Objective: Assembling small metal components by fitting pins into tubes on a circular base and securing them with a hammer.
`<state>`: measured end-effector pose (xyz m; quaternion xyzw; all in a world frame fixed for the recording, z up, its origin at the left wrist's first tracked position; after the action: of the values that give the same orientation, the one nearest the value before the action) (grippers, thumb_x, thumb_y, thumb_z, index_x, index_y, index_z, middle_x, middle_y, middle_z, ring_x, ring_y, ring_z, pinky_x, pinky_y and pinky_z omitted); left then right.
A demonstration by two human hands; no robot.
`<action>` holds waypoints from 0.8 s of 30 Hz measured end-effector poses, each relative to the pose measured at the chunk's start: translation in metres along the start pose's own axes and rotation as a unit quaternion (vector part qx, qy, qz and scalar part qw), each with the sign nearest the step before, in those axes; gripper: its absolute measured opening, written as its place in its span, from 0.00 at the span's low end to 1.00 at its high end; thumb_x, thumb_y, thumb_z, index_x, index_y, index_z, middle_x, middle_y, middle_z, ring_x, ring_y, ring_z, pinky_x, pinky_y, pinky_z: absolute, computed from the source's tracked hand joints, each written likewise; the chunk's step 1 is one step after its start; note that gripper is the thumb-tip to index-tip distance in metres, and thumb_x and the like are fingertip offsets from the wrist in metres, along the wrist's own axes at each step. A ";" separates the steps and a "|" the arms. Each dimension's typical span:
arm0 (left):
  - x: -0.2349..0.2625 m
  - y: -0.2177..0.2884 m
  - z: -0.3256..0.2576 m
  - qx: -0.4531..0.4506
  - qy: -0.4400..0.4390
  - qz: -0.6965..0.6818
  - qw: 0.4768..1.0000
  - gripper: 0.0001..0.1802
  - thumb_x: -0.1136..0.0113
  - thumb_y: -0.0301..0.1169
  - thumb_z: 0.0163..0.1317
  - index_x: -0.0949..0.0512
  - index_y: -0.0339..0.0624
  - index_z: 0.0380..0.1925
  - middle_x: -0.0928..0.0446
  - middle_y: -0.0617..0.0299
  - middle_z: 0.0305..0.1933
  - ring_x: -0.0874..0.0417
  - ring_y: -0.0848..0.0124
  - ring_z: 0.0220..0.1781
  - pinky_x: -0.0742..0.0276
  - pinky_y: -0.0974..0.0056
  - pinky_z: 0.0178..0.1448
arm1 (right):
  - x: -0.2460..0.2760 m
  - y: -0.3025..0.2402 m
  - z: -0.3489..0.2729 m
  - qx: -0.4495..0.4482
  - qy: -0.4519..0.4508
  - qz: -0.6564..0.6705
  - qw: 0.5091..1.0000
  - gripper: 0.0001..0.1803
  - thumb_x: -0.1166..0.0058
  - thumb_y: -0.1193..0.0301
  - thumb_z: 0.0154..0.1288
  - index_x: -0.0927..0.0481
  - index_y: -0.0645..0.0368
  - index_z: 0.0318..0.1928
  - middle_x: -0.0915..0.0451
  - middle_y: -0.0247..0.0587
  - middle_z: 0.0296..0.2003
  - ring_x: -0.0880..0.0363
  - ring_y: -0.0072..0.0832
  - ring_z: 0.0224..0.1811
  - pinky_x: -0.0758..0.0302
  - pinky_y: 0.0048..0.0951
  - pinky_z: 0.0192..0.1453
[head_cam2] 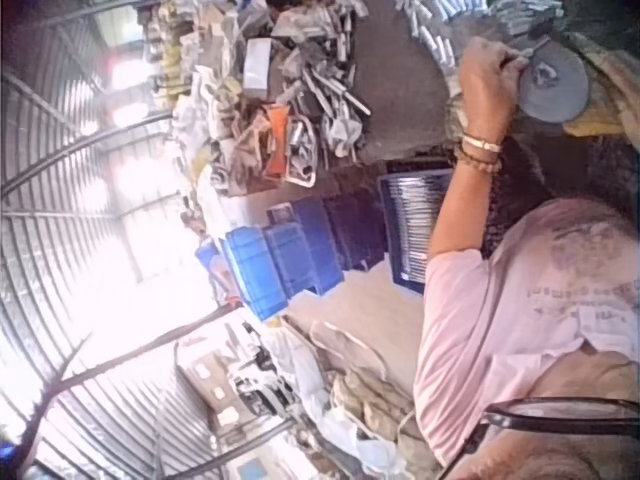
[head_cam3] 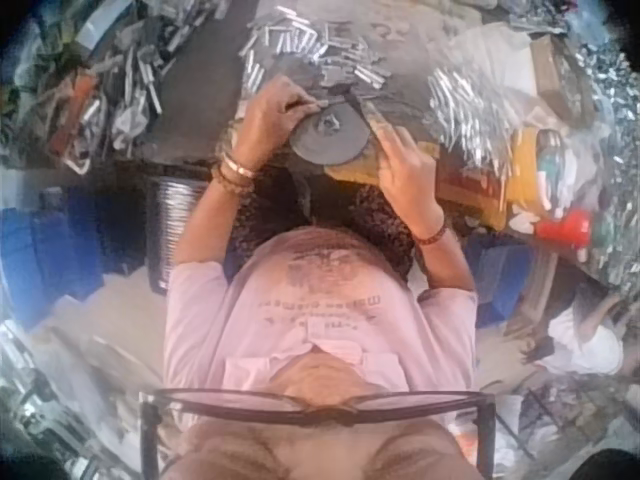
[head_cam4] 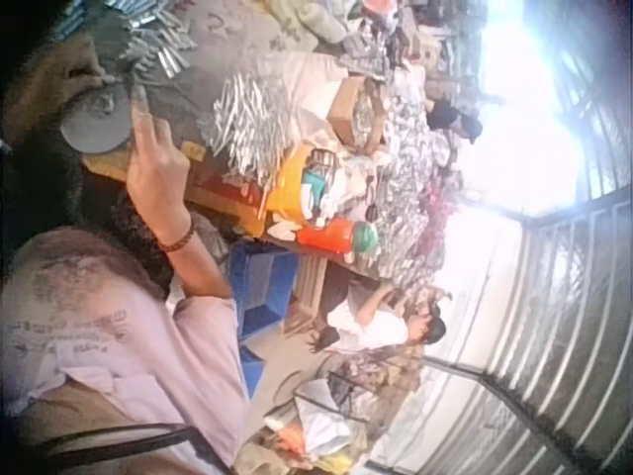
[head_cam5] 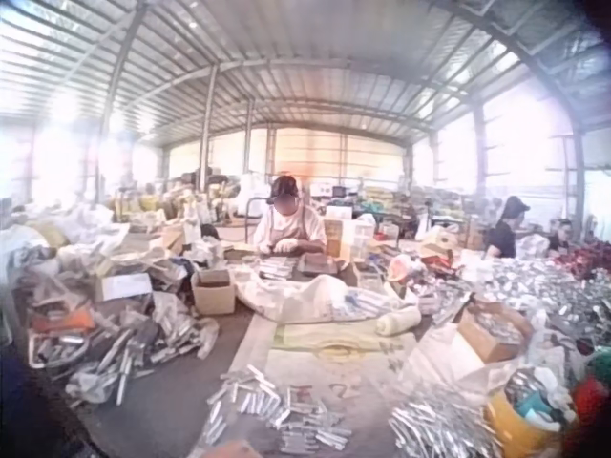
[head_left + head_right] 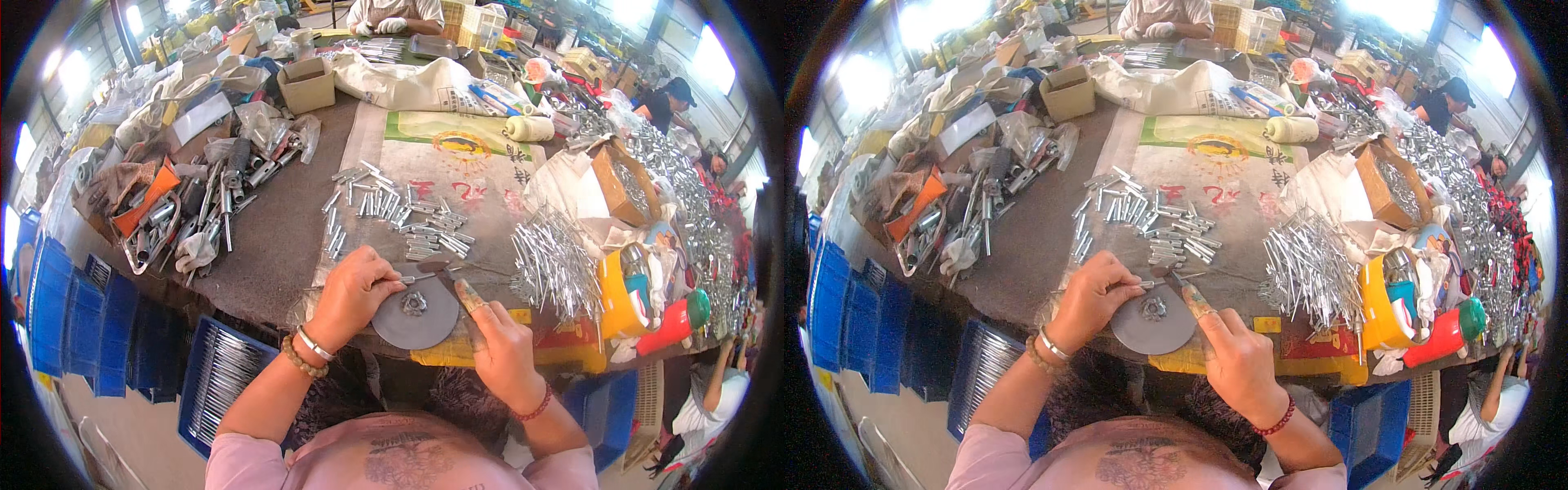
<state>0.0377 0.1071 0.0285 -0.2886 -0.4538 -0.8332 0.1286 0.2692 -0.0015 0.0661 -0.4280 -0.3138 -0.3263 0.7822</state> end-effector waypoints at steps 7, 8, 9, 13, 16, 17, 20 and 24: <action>0.000 -0.002 0.000 0.023 -0.010 -0.018 1.000 0.08 0.19 0.25 0.63 0.10 0.39 0.40 0.19 0.57 0.39 0.15 0.60 0.42 0.20 0.59 0.47 | -0.014 -0.004 0.005 -0.006 -0.063 -0.046 0.997 0.26 0.38 0.83 0.63 0.15 0.52 0.62 0.20 0.45 0.39 0.15 0.51 0.31 0.17 0.48 0.35; 0.001 -0.002 0.001 0.024 -0.010 -0.018 1.000 0.08 0.19 0.25 0.63 0.10 0.39 0.40 0.19 0.57 0.39 0.15 0.60 0.42 0.20 0.59 0.47 | -0.006 -0.007 0.006 0.004 -0.021 -0.030 0.999 0.29 0.38 0.82 0.64 0.16 0.51 0.65 0.20 0.44 0.38 0.15 0.50 0.31 0.17 0.48 0.34; 0.001 -0.002 0.000 0.029 -0.010 -0.022 0.999 0.08 0.19 0.25 0.62 0.10 0.39 0.40 0.19 0.57 0.38 0.15 0.60 0.42 0.20 0.59 0.47 | 0.001 -0.010 0.007 0.016 0.020 -0.012 1.000 0.31 0.39 0.81 0.65 0.16 0.49 0.68 0.20 0.44 0.38 0.15 0.49 0.30 0.17 0.48 0.34; 0.001 0.001 0.000 0.029 -0.010 -0.033 0.999 0.07 0.20 0.24 0.63 0.09 0.38 0.39 0.20 0.56 0.38 0.15 0.59 0.42 0.20 0.58 0.48 | 0.017 -0.019 0.006 0.034 0.100 0.033 0.994 0.37 0.41 0.84 0.64 0.17 0.49 0.74 0.20 0.47 0.36 0.16 0.52 0.33 0.19 0.49 0.36; -0.001 -0.004 -0.001 0.025 -0.009 -0.012 1.000 0.07 0.21 0.25 0.63 0.09 0.38 0.39 0.20 0.56 0.38 0.15 0.58 0.42 0.20 0.57 0.48 | -0.012 -0.003 0.007 -0.003 -0.087 -0.067 0.994 0.36 0.41 0.85 0.66 0.17 0.52 0.75 0.18 0.47 0.37 0.17 0.50 0.30 0.19 0.47 0.36; -0.001 -0.003 0.002 0.023 -0.009 -0.012 1.000 0.07 0.21 0.25 0.63 0.09 0.38 0.39 0.20 0.56 0.38 0.15 0.58 0.42 0.20 0.57 0.48 | -0.007 -0.005 0.011 -0.006 -0.089 -0.067 0.994 0.35 0.40 0.85 0.69 0.18 0.53 0.76 0.16 0.47 0.38 0.18 0.48 0.30 0.19 0.45 0.36; 0.001 -0.003 0.002 0.031 -0.027 -0.021 0.999 0.06 0.21 0.25 0.64 0.10 0.37 0.38 0.20 0.55 0.38 0.15 0.57 0.43 0.20 0.57 0.48 | 0.007 -0.011 0.014 -0.003 -0.044 -0.037 0.998 0.32 0.39 0.84 0.72 0.17 0.55 0.76 0.15 0.47 0.40 0.18 0.46 0.30 0.18 0.42 0.37; 0.001 -0.007 0.001 0.042 -0.031 -0.061 0.997 0.08 0.21 0.23 0.63 0.13 0.36 0.38 0.20 0.57 0.39 0.16 0.61 0.43 0.20 0.59 0.49 | 0.039 -0.030 0.021 0.028 0.074 0.048 0.996 0.31 0.37 0.83 0.73 0.17 0.56 0.75 0.14 0.50 0.42 0.17 0.47 0.33 0.17 0.41 0.40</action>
<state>0.0343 0.1112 0.0246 -0.2807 -0.5089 -0.8103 0.0756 0.2645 -0.0048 0.1191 -0.3956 -0.2428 -0.3100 0.8297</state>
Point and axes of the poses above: each hand's wrist, its own z-axis towards the middle knuckle, its own x-axis out of the back of the hand, y = z × x, the point moved 5 cm from there along z, towards the middle knuckle
